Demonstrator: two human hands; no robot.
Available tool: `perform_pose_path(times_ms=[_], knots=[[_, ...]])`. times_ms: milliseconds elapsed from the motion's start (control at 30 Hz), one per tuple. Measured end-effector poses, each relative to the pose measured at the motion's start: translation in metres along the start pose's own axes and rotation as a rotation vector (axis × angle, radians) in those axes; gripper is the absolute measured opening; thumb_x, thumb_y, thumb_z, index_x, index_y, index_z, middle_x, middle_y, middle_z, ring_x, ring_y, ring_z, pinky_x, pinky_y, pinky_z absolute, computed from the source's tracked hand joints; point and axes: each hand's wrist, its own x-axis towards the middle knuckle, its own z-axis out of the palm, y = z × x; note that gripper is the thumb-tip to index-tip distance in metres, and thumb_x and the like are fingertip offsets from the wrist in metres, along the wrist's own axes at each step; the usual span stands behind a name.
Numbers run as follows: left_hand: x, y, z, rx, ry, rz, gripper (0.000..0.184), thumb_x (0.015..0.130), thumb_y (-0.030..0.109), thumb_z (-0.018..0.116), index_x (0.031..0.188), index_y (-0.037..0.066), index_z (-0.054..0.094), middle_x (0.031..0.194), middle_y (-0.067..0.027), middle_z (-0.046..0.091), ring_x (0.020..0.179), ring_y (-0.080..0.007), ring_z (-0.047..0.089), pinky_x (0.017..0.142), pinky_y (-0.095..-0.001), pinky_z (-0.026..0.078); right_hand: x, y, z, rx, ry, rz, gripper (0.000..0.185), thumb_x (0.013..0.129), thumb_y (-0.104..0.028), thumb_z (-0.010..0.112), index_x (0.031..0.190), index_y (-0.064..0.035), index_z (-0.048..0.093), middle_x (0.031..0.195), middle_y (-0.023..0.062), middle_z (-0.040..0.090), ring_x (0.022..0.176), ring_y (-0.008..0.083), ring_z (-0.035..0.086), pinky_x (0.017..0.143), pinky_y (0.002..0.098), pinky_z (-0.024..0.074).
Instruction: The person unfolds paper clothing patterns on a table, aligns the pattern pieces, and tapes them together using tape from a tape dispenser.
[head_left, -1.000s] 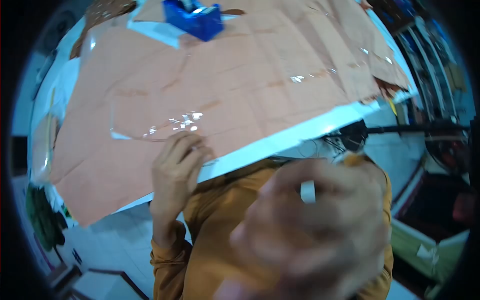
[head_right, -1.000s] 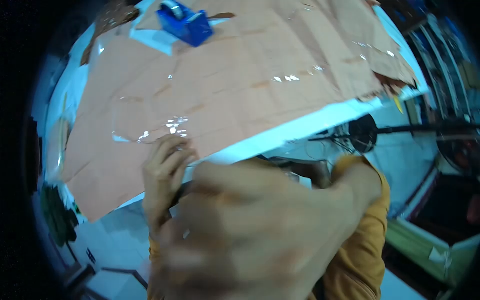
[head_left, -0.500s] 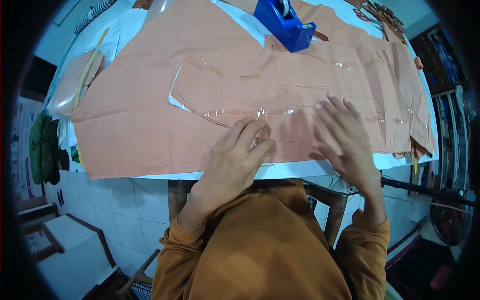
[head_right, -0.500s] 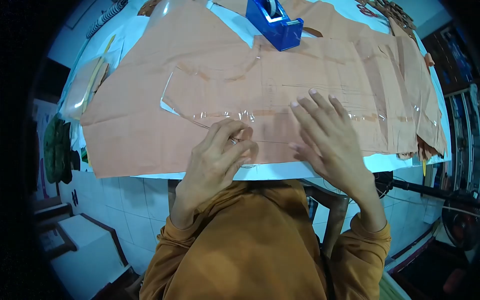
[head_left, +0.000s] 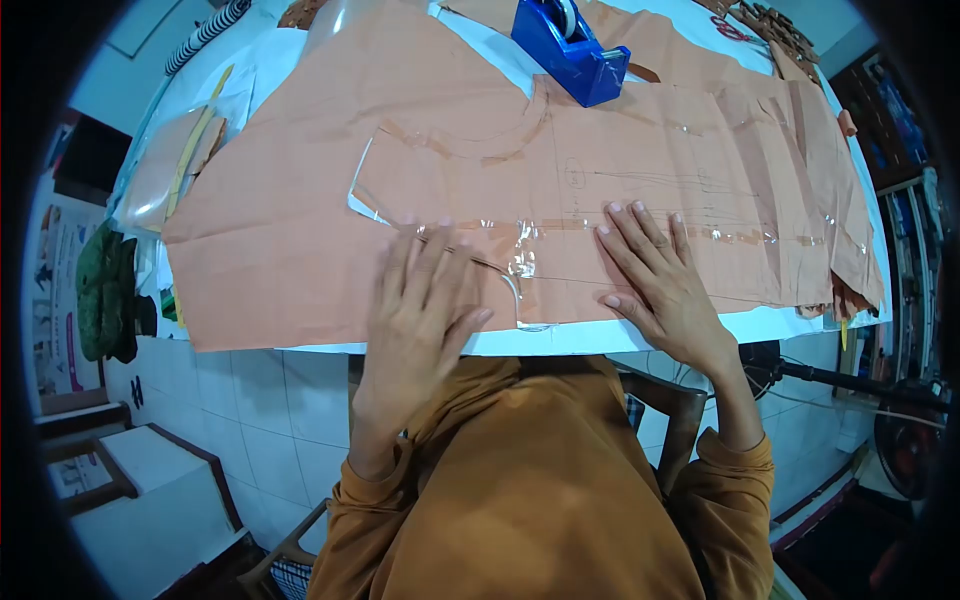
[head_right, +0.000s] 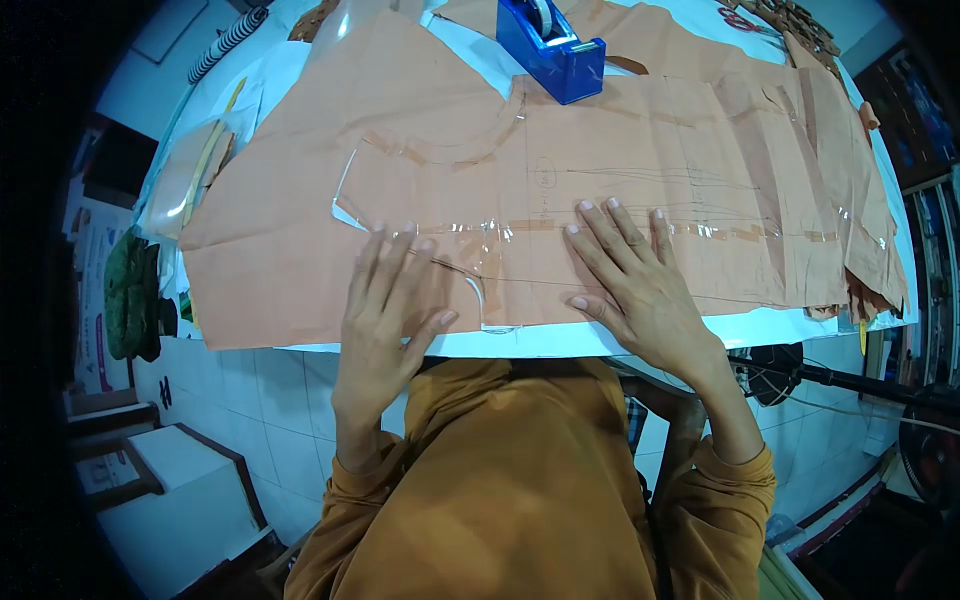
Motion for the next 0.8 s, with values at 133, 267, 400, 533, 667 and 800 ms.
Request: perform_pose_path(times_ms=[133,267,400,533,667,800], knots=[[-0.012,-0.015,-0.008,-0.013,-0.128,-0.103,0.081,0.09,0.042,0.063,0.152,0.003,0.027,0.159,-0.0181,0.024,0.148,-0.0412,0.015,0.117,-0.0587,0.014,0.001,-0.002,-0.001,0.005,-0.013,0.005,0.065,0.098,-0.041,0.049,0.152,-0.0092,0.033,0.16,0.012,0.024,0.15,0.0314,0.016,0.121,0.052,0.0046],[-0.014,-0.021,-0.01,-0.006,-0.171,-0.138,0.086,0.089,0.047,0.063,0.153,0.003,0.026,0.16,-0.0175,0.02,0.149,-0.0406,0.01,0.118,-0.0587,0.01,0.0,0.0,-0.002,0.045,0.0,-0.004,0.063,0.099,-0.043,0.047,0.151,-0.0097,0.034,0.16,0.0119,0.025,0.149,0.0336,0.017,0.12,0.0534,0.0067],[-0.018,-0.025,-0.014,-0.014,-0.175,-0.149,0.088,0.087,0.042,0.067,0.154,0.004,0.023,0.161,-0.018,0.018,0.15,-0.0374,0.011,0.119,-0.0537,0.009,0.0,0.002,-0.001,0.032,-0.009,-0.009,0.063,0.099,-0.043,0.047,0.151,-0.0091,0.035,0.16,0.012,0.025,0.149,0.034,0.016,0.12,0.0533,0.0073],[-0.02,-0.029,-0.017,-0.003,-0.194,-0.16,0.088,0.088,0.042,0.066,0.153,0.002,0.024,0.161,-0.0178,0.018,0.15,-0.0377,0.01,0.12,-0.0534,0.008,0.0,-0.001,-0.002,0.058,-0.008,0.003,0.063,0.099,-0.043,0.048,0.15,-0.0084,0.035,0.16,0.012,0.025,0.149,0.0339,0.016,0.12,0.053,0.0072],[-0.02,-0.028,-0.017,0.007,-0.213,-0.166,0.086,0.088,0.043,0.065,0.153,0.002,0.026,0.161,-0.0177,0.019,0.15,-0.0381,0.009,0.12,-0.0533,0.008,-0.001,0.0,-0.005,0.086,0.003,-0.01,0.061,0.098,-0.04,0.05,0.149,-0.0065,0.038,0.159,0.0137,0.026,0.149,0.0344,0.017,0.12,0.0531,0.0077],[-0.02,-0.03,-0.015,0.023,-0.202,-0.162,0.086,0.088,0.044,0.065,0.153,0.002,0.026,0.161,-0.0177,0.02,0.15,-0.0385,0.009,0.12,-0.0532,0.007,-0.003,-0.004,-0.006,0.095,0.048,-0.032,0.055,0.097,-0.034,0.054,0.142,-0.0039,0.045,0.156,0.0166,0.031,0.147,0.0357,0.021,0.12,0.0532,0.0102]])
